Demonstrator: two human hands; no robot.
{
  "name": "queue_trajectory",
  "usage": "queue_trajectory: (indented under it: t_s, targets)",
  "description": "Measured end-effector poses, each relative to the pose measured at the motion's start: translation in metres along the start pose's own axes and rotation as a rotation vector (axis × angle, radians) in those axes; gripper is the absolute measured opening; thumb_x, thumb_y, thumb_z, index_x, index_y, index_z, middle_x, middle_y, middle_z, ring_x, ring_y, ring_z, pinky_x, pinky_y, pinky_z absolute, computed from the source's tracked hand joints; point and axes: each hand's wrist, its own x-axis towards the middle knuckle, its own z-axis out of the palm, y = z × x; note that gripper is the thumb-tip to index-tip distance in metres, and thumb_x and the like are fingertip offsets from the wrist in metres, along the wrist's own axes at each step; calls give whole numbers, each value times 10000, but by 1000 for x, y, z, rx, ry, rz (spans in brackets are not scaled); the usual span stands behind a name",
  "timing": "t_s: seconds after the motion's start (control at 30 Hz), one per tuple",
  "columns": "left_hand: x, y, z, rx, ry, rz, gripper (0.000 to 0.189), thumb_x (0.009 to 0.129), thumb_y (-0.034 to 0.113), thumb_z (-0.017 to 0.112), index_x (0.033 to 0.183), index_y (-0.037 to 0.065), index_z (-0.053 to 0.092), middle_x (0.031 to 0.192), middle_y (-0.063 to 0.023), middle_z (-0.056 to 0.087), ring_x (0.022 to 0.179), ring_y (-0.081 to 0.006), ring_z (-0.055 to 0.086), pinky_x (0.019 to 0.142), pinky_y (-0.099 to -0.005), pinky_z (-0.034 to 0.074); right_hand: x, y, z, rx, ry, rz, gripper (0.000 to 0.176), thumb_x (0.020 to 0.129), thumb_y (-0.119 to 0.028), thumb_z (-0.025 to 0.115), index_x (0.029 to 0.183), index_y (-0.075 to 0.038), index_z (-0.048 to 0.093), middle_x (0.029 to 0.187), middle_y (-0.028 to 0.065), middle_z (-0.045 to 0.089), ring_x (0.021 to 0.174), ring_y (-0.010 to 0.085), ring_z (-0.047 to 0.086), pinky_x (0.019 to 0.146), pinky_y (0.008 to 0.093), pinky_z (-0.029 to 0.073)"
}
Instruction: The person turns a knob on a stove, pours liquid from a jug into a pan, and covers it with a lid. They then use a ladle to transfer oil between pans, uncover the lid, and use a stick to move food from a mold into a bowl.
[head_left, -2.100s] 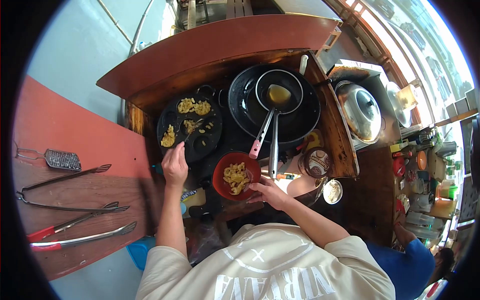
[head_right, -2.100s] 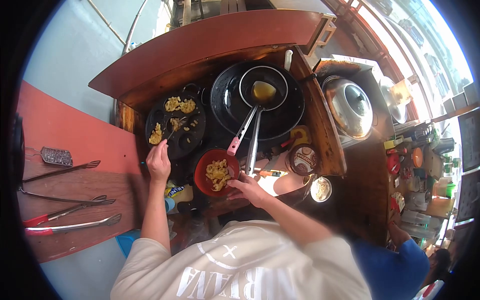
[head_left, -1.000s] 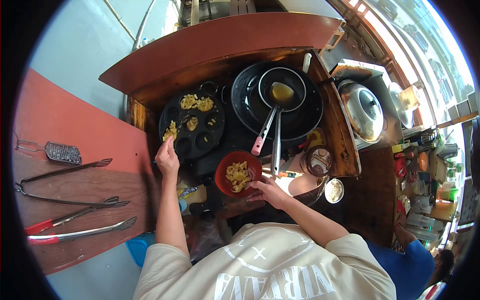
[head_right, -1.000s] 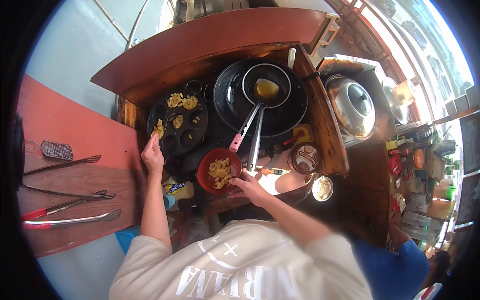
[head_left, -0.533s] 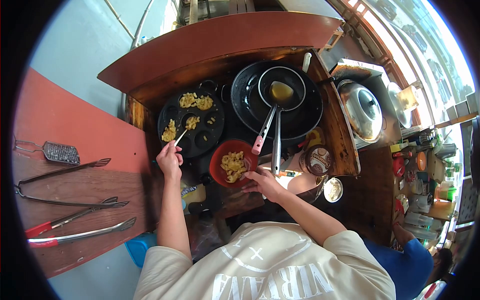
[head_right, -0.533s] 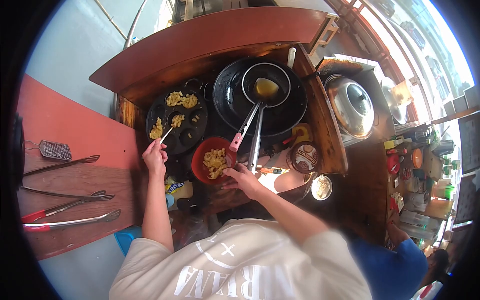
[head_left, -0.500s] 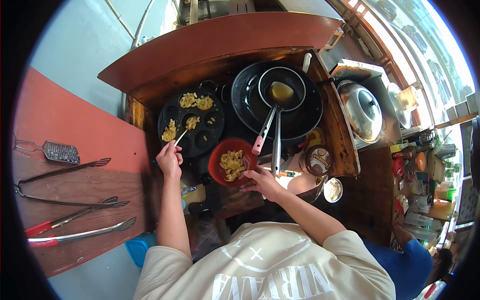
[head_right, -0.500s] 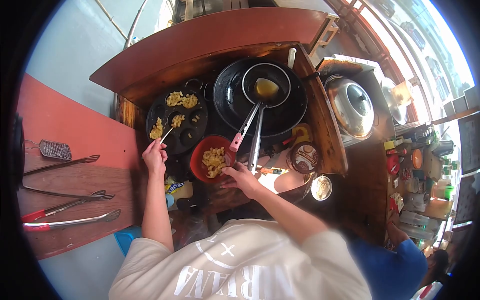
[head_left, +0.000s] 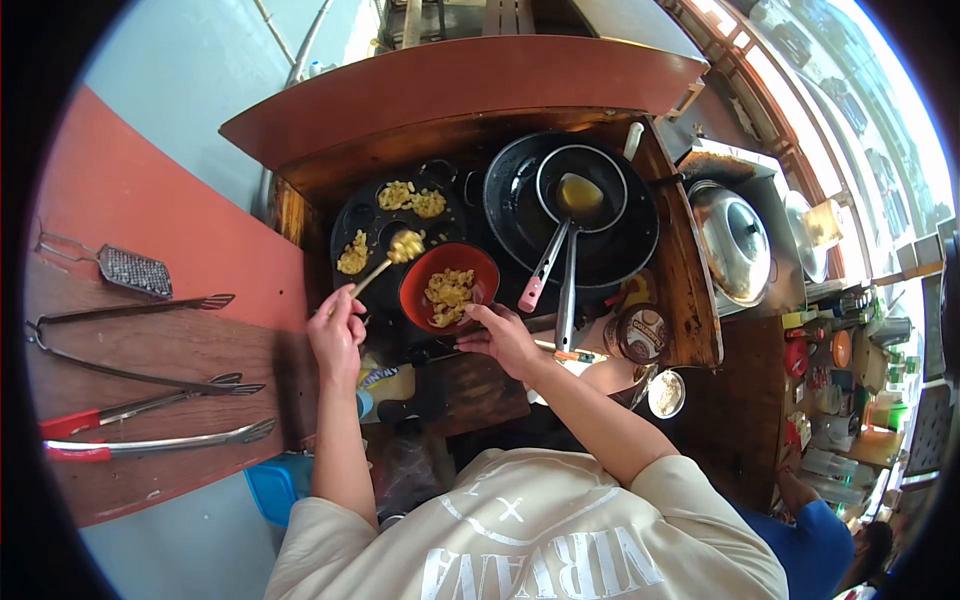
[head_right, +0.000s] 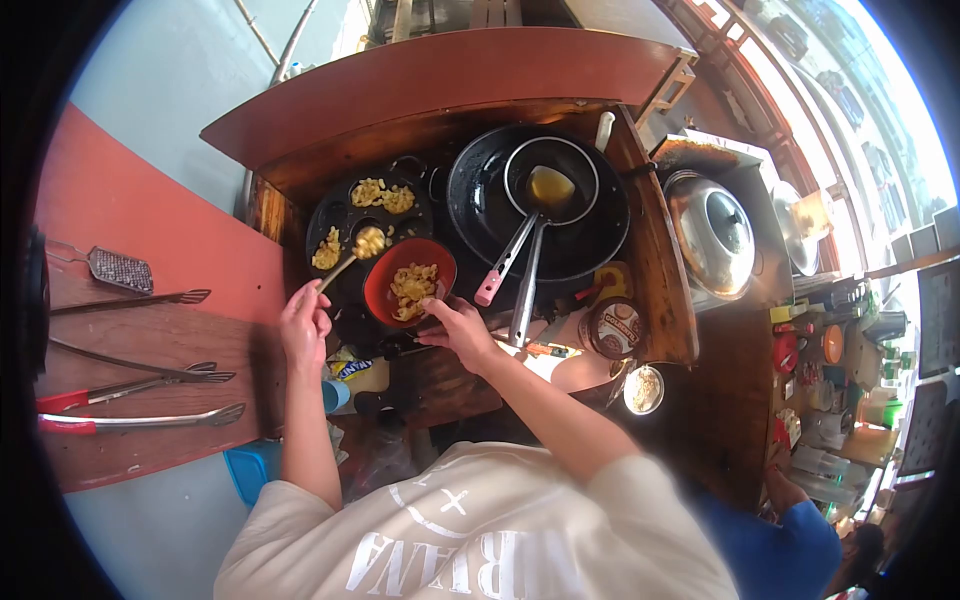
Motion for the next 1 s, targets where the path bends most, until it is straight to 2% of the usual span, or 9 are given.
queue_trajectory:
  t_s: [0.03,0.13,0.17,0.23,0.27,0.37,0.5,0.7,1.0]
  targets:
    - [-13,0,1,-2,8,5,228,993,141,597,1109,-39,675,759,-61,636,471,-70,460,430,-238,344,3,1,1,11,6,-1,503,930,-285,673,1252,16,431,1114,157,595,898,252,663,834,391,577]
    - [-39,-5,-7,597,-104,546,196,988,88,584,1106,0,713,786,-58,678,560,-66,529,513,-233,411,8,2,5,30,-7,16,504,932,-280,669,1261,14,425,1125,150,588,891,254,664,831,391,578]
    - [-38,-7,-10,597,-99,545,196,988,88,584,1106,0,713,786,-58,678,560,-66,529,513,-233,411,8,2,6,27,-9,18,504,932,-280,669,1261,14,425,1125,150,588,891,254,664,831,391,578]
    - [-34,-13,-20,752,100,681,198,975,59,582,1120,6,706,805,-95,696,619,-124,624,563,-274,488,8,5,6,-15,2,21,559,937,-305,650,1316,26,408,1252,157,536,889,227,660,837,370,584]
    - [-20,-19,-28,844,182,797,210,967,36,573,1137,6,693,866,-154,722,727,-233,712,650,-330,556,7,6,6,-17,-4,26,559,937,-305,650,1316,26,408,1252,157,536,889,227,660,837,370,584]
    - [12,-27,-40,898,291,857,222,965,17,562,1152,9,681,932,-196,726,843,-312,732,738,-366,579,4,8,4,-22,-25,26,565,942,-297,641,1334,26,395,1254,155,538,897,229,660,843,372,583]
    - [36,-32,-46,1100,241,913,250,928,-41,567,1154,-4,669,989,-210,720,917,-358,712,768,-405,577,-3,10,3,-36,-11,49,551,946,-274,631,1340,29,391,1255,154,538,907,238,662,843,378,583]
    - [44,-47,-38,1271,161,1010,187,921,21,611,1098,1,666,921,-167,707,821,-337,695,722,-413,568,-6,11,-2,-43,-6,59,538,948,-258,628,1338,29,393,1237,150,542,915,245,662,844,384,585]
    - [64,-26,-27,1142,213,990,140,959,115,604,1045,27,672,868,-177,703,779,-357,684,667,-431,545,-9,12,-10,-34,-12,60,514,943,-262,635,1317,17,419,1208,144,558,920,246,660,847,390,585]
